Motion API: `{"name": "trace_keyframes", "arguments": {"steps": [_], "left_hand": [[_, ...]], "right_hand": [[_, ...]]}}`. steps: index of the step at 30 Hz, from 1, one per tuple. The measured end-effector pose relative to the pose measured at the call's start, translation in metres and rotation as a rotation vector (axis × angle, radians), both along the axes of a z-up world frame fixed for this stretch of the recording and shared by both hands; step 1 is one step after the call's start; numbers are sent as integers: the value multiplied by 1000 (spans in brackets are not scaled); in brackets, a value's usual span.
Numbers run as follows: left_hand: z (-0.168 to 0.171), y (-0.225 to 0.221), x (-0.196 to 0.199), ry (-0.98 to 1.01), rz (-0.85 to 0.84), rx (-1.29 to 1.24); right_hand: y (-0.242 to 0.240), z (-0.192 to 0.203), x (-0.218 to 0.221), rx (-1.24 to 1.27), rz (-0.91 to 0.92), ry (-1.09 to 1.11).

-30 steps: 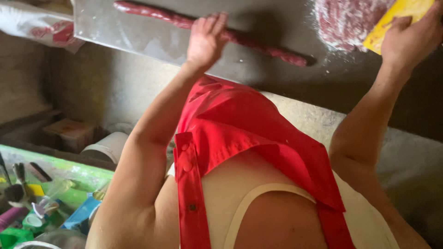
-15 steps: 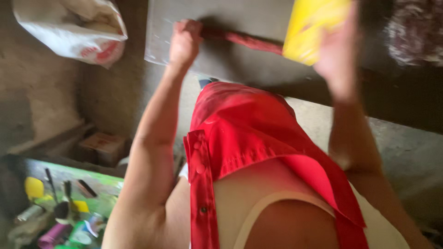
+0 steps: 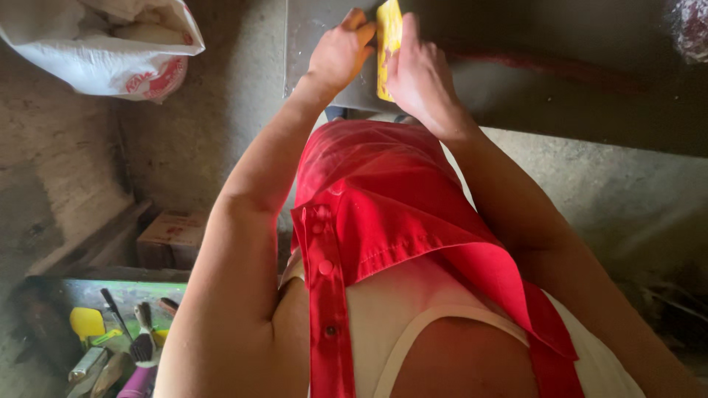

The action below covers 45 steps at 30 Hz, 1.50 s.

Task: The person prepares dough by rolling it into long cylinders, cutting it into small pieces with a yellow scraper, and then kneading a larger portion of dough on a floured surface.

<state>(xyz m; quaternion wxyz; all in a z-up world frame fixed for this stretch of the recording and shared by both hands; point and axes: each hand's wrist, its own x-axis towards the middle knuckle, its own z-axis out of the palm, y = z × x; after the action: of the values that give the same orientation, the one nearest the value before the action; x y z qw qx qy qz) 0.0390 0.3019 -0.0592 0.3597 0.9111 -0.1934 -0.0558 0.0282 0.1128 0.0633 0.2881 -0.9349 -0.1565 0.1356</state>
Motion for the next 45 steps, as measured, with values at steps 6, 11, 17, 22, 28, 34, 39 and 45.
{"name": "trace_keyframes", "arguments": {"steps": [6,11,17,22,28,34,39,45], "left_hand": [[1,-3,8,-1,-11,40],[20,10,17,-55,-62,49],[15,-4,22,-225,-108,16],[4,-8,20,-164,-128,33],[8,-9,26,-166,-133,63],[26,-17,23,-196,-134,66],[1,-30,28,-176,-178,75],[-7,-30,33,-202,-209,123]], "right_hand": [[28,-5,-2,-137,-66,25],[10,17,2,76,-67,24],[0,21,-8,-115,-87,-34],[1,11,-14,-71,-88,-16],[9,-9,1,-120,-148,84],[-20,8,-17,-46,-128,-62],[-18,-2,-25,-232,-126,-123],[-8,-18,-19,-130,-184,30]]}}
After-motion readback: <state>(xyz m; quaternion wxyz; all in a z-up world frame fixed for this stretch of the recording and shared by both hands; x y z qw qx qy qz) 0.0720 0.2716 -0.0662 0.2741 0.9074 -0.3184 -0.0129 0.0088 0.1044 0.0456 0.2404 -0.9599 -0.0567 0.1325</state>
